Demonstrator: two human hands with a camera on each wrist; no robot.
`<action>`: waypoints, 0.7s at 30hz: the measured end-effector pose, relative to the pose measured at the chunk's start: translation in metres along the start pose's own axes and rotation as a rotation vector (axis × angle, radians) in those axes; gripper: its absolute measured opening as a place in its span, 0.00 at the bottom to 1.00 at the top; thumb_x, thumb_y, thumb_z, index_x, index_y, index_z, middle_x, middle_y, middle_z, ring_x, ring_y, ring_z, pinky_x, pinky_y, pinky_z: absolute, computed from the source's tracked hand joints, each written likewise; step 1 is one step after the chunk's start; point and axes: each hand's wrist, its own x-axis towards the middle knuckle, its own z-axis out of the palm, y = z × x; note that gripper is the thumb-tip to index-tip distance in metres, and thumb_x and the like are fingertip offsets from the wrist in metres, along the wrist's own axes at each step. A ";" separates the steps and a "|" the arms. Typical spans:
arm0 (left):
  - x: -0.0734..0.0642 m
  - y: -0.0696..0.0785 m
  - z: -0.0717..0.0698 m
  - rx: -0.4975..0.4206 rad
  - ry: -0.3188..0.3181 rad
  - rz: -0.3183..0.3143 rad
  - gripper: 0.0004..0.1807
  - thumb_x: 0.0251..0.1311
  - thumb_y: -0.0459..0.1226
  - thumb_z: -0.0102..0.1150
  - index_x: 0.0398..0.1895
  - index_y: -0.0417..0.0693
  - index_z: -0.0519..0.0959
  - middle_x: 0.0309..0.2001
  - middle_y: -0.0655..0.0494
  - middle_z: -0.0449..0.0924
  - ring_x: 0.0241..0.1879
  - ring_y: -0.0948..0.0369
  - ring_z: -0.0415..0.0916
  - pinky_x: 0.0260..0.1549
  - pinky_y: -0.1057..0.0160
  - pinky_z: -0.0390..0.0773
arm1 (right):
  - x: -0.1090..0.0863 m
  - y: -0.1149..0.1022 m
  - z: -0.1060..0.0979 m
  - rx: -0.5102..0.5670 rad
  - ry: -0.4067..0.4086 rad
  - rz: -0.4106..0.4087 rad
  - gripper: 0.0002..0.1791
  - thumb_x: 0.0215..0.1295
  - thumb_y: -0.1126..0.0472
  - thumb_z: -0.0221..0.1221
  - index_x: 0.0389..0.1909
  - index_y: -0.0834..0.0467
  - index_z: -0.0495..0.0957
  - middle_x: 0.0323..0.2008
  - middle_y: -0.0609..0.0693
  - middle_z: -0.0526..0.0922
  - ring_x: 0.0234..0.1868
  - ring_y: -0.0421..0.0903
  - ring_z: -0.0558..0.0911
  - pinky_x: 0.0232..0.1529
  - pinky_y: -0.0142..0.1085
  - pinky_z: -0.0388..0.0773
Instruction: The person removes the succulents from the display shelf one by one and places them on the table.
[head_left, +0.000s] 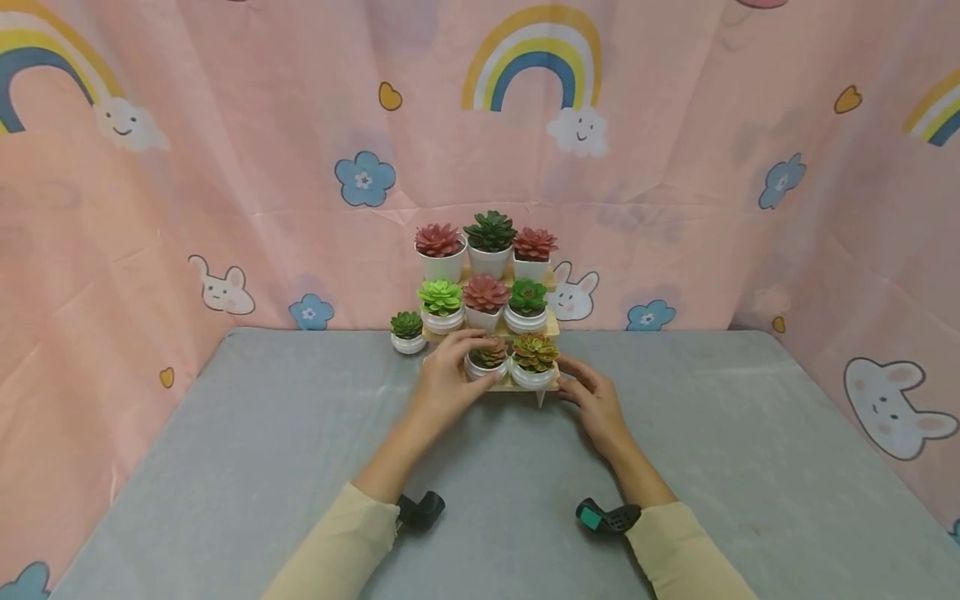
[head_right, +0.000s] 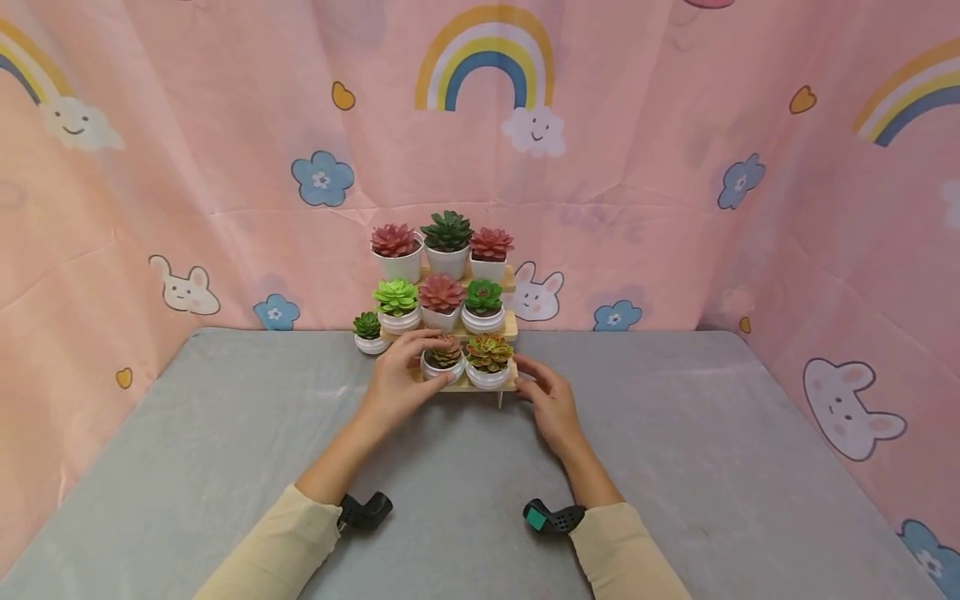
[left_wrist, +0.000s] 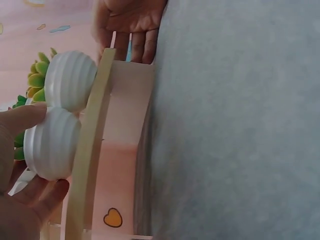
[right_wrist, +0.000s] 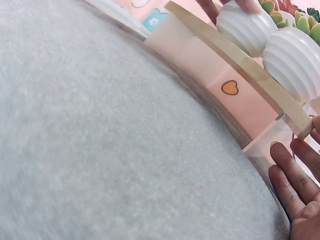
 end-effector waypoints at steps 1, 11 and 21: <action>0.000 0.000 0.001 -0.004 0.005 0.002 0.22 0.50 0.36 0.78 0.51 0.51 0.85 0.59 0.54 0.81 0.56 0.57 0.79 0.34 0.69 0.73 | 0.000 0.000 0.000 -0.001 0.000 -0.001 0.23 0.76 0.65 0.50 0.68 0.68 0.69 0.68 0.66 0.73 0.49 0.26 0.79 0.48 0.24 0.82; -0.003 -0.003 0.005 -0.036 0.036 0.018 0.23 0.49 0.34 0.79 0.50 0.49 0.85 0.59 0.53 0.80 0.58 0.57 0.78 0.35 0.68 0.76 | 0.001 0.000 0.000 -0.001 0.003 0.000 0.23 0.76 0.65 0.50 0.68 0.68 0.69 0.68 0.66 0.73 0.50 0.24 0.79 0.48 0.24 0.82; -0.003 -0.001 0.002 -0.040 0.061 0.036 0.22 0.46 0.33 0.80 0.48 0.47 0.85 0.56 0.51 0.82 0.56 0.56 0.79 0.36 0.55 0.81 | 0.000 0.000 0.001 0.012 0.006 0.006 0.23 0.76 0.66 0.51 0.68 0.69 0.69 0.68 0.67 0.73 0.49 0.25 0.79 0.48 0.24 0.82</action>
